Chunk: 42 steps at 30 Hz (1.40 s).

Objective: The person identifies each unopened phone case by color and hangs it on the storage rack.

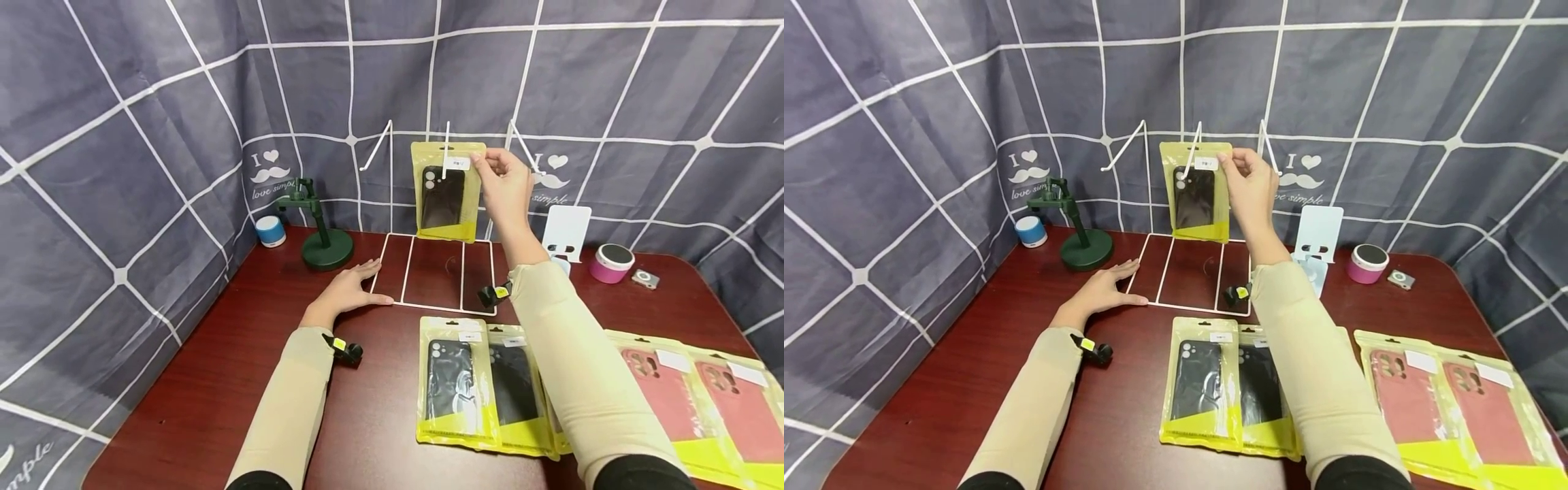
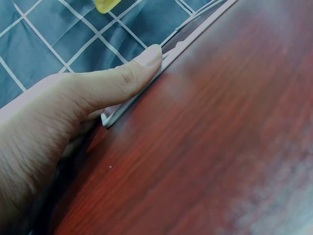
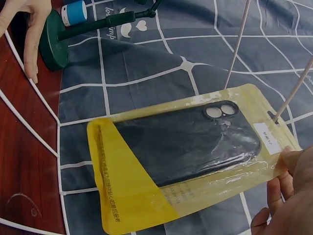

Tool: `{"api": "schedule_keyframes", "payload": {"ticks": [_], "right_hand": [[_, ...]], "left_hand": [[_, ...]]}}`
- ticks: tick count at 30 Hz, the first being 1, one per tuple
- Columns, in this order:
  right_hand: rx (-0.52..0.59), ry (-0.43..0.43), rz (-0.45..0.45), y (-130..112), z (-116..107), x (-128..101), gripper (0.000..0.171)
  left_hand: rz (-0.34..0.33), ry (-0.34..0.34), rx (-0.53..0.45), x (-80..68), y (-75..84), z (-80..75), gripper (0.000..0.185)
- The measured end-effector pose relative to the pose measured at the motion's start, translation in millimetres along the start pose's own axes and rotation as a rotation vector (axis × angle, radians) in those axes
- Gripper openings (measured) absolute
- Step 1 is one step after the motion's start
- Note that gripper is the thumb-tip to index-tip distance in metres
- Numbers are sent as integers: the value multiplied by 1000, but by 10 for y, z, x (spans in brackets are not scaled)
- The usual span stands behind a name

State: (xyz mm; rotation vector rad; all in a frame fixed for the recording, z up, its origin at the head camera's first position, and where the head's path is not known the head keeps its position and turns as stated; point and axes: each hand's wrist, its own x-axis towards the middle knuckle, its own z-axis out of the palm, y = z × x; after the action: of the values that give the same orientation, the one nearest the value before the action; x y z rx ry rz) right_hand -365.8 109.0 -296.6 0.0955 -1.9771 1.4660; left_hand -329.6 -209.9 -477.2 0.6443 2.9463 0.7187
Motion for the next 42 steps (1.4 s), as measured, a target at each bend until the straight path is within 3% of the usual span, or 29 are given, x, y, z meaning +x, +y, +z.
{"api": "schedule_keyframes", "payload": {"ticks": [10, 17, 23, 28, 33, 37, 42], "right_hand": [[19, -8, -18, 43, -10, -67, 26], [107, -45, 39, 132, -204, -201, 36], [125, -94, 94, 231, -442, -489, 41], [89, -300, 150, 320, -630, -894, 43], [34, -530, 122, 397, -756, -1313, 44], [2, -651, 104, 509, -807, -1493, 41], [-94, -843, 14, 708, -791, -1614, 37]], "left_hand": [[-4, -5, -5, -50, -22, -24, 114], [-1, -18, -3, -34, -7, -26, 114], [-4, -8, -11, -56, -22, -11, 112], [-16, -12, -18, -76, -21, 6, 113], [-12, -15, -22, -45, 5, 4, 114], [-10, -7, -10, -8, 16, -17, 113], [-3, -11, -5, 8, 11, -21, 112]]}}
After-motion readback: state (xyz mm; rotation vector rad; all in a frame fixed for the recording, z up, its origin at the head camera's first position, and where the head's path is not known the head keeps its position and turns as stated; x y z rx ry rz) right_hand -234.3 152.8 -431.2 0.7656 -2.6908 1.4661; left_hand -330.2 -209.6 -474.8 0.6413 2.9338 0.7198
